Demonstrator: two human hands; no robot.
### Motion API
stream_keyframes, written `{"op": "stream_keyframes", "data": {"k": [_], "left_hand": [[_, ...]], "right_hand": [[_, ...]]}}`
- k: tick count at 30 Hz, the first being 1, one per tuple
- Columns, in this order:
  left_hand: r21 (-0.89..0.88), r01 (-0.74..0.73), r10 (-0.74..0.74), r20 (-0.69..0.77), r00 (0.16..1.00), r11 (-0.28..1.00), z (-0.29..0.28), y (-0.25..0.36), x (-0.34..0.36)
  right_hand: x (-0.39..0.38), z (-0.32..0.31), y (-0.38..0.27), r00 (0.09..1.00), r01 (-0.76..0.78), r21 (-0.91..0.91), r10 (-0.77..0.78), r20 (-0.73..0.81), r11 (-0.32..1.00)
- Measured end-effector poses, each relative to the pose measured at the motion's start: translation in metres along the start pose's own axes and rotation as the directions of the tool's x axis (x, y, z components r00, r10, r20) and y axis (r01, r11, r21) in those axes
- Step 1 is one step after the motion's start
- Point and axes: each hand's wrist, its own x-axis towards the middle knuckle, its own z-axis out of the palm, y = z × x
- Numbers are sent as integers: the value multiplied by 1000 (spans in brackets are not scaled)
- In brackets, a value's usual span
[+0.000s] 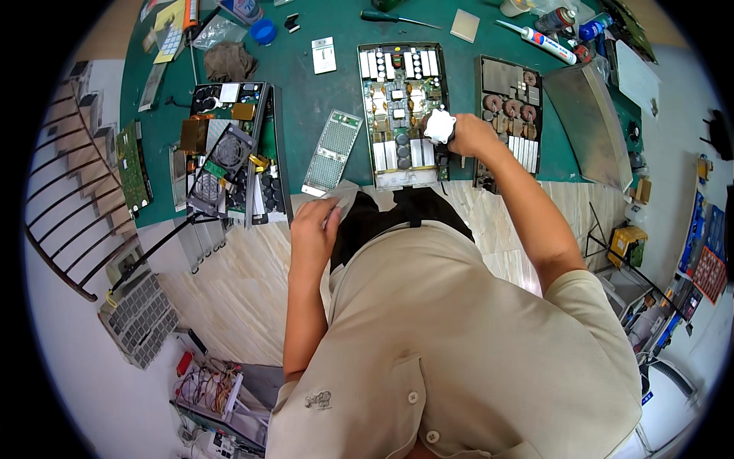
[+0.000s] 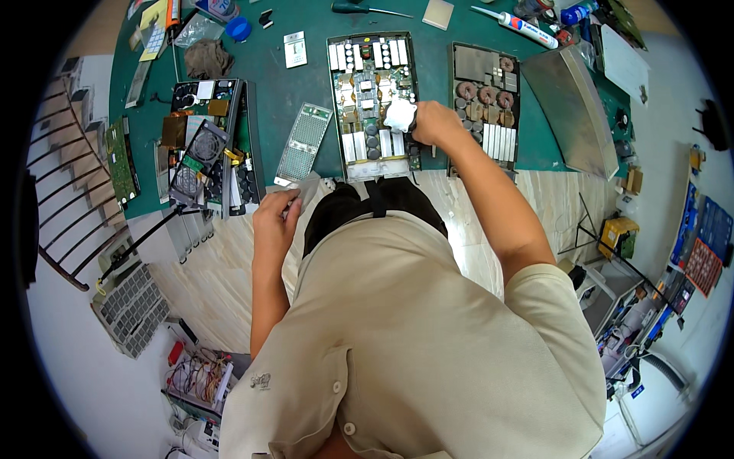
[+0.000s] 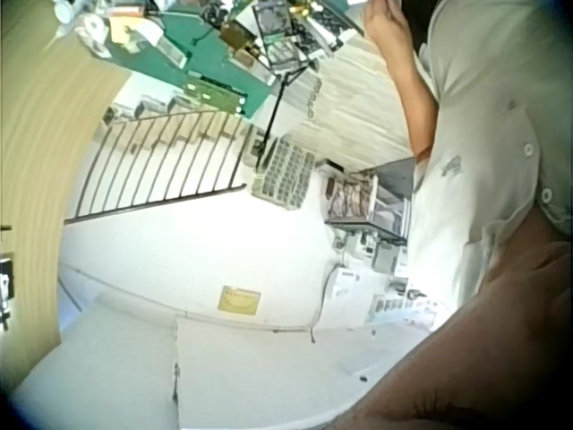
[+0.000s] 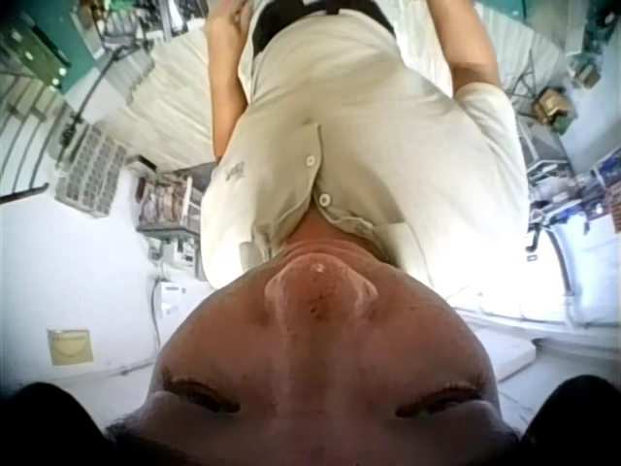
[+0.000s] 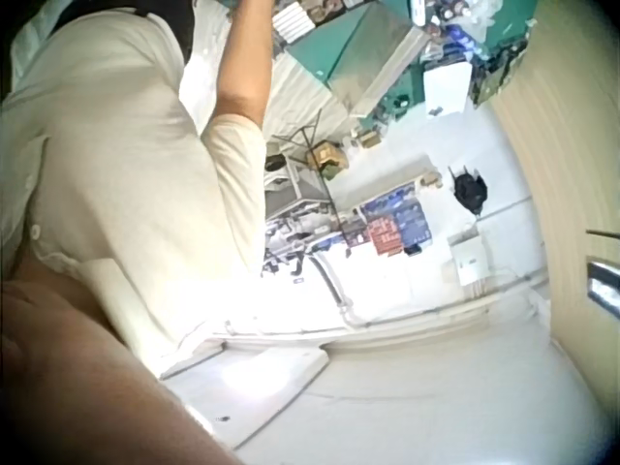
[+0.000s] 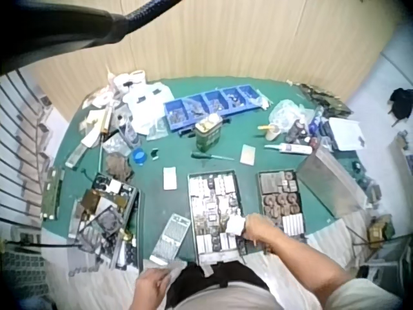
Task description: The person uses a power drill to remove screws from an electronic assembly and then lifts off metal shield plates by hand.
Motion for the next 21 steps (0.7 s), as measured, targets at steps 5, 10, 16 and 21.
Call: {"op": "stream_keyframes", "data": {"k": [5,10,16,21], "left_hand": [[-1,-59,59,-37,998,998,-3,-2,2],[-40,47,-47,8,999,998,-5,-12,-10],[-11,-57,57,-1,998,998,-4,-12,2],[-23,-95,96,17,995,995,-2,-8,13]], "right_hand": [[11,0,23,996,-56,319,30,85,946],[2,13,12,965,-260,682,200,167,684],[-2,32,-6,942,-319,780,269,199,539],[-3,38,12,982,-184,560,180,62,808]]}}
